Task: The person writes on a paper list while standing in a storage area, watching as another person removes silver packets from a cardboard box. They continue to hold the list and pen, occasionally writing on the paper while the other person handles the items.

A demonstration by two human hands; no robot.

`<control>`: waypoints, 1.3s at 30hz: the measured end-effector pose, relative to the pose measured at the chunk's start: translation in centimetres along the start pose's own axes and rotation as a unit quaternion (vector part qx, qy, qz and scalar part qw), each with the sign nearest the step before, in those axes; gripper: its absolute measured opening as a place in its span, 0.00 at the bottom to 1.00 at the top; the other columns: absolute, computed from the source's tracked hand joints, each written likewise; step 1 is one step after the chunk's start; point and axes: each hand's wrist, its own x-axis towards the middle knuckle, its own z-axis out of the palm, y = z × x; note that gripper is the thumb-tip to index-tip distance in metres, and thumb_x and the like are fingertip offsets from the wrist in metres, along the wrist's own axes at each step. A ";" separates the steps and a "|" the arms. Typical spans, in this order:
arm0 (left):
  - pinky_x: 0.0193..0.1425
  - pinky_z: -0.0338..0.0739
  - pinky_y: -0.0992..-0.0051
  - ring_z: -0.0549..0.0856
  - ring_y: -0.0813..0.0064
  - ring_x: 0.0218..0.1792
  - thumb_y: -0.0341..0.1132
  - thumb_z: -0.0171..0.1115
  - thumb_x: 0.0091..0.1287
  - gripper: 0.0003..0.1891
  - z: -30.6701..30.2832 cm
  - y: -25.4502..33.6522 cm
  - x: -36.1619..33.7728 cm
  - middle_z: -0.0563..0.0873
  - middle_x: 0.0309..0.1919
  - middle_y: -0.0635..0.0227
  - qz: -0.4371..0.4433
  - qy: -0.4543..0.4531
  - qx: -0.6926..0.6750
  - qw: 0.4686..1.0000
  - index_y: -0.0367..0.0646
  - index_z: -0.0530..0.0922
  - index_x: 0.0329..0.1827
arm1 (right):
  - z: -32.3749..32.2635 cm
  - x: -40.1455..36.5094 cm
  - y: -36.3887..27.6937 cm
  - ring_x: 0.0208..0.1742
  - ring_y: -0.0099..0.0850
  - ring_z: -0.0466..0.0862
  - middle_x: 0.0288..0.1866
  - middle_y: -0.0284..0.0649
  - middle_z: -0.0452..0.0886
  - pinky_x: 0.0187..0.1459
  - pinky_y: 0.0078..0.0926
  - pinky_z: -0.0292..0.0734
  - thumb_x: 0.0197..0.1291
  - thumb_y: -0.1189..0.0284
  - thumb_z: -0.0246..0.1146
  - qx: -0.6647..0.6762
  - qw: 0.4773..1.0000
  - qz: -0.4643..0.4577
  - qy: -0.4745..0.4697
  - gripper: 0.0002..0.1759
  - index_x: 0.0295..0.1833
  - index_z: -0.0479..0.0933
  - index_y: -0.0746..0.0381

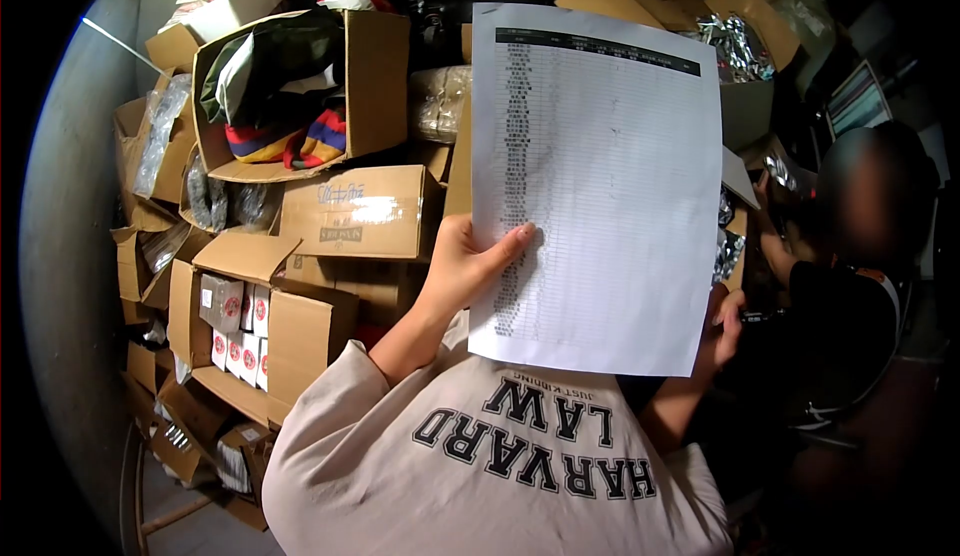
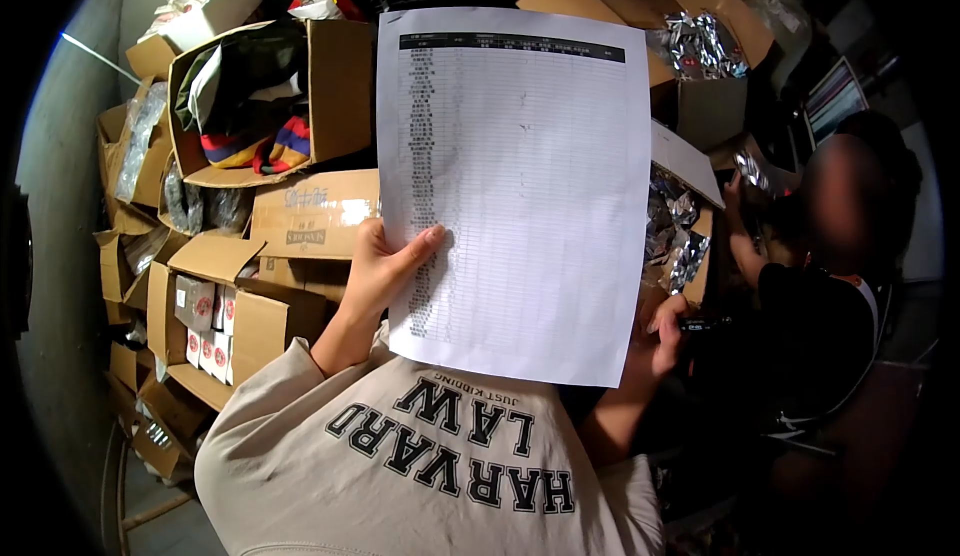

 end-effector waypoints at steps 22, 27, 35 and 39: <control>0.23 0.71 0.85 0.76 0.85 0.21 0.35 0.61 0.56 0.12 -1.7 -0.7 0.2 0.80 0.21 0.67 -0.012 0.032 -0.026 0.999 0.29 0.77 0.29 | -0.2 1.2 2.4 0.24 0.25 0.67 0.23 0.36 0.68 0.30 0.19 0.64 0.55 0.45 0.46 0.007 0.998 0.055 -0.011 0.27 0.29 0.62 0.61; 0.23 0.71 0.85 0.76 0.85 0.21 0.35 0.61 0.56 0.12 -2.0 -0.7 0.3 0.80 0.21 0.67 -0.028 0.033 -0.002 0.999 0.30 0.77 0.29 | 3.1 1.0 2.0 0.31 0.24 0.70 0.31 0.35 0.71 0.36 0.20 0.65 0.54 0.50 0.53 -0.162 0.985 0.001 0.060 0.23 0.32 0.64 0.62; 0.24 0.63 0.88 0.73 0.87 0.21 0.33 0.60 0.56 0.08 -4.6 -1.1 1.9 0.78 0.21 0.74 0.083 0.220 -0.059 0.970 0.34 0.77 0.28 | 0.2 0.6 2.3 0.14 0.21 0.54 0.11 0.28 0.52 0.18 0.19 0.47 0.46 0.33 0.41 -0.099 0.969 0.122 -0.190 0.37 0.12 0.52 0.58; 0.26 0.64 0.87 0.73 0.88 0.24 0.31 0.62 0.55 0.09 -6.4 -1.3 2.9 0.79 0.23 0.71 0.105 0.228 0.006 0.968 0.31 0.78 0.29 | 1.3 0.6 2.1 0.12 0.21 0.56 0.09 0.31 0.55 0.15 0.22 0.46 0.48 0.35 0.42 -0.223 0.920 0.080 -0.313 0.39 0.11 0.53 0.62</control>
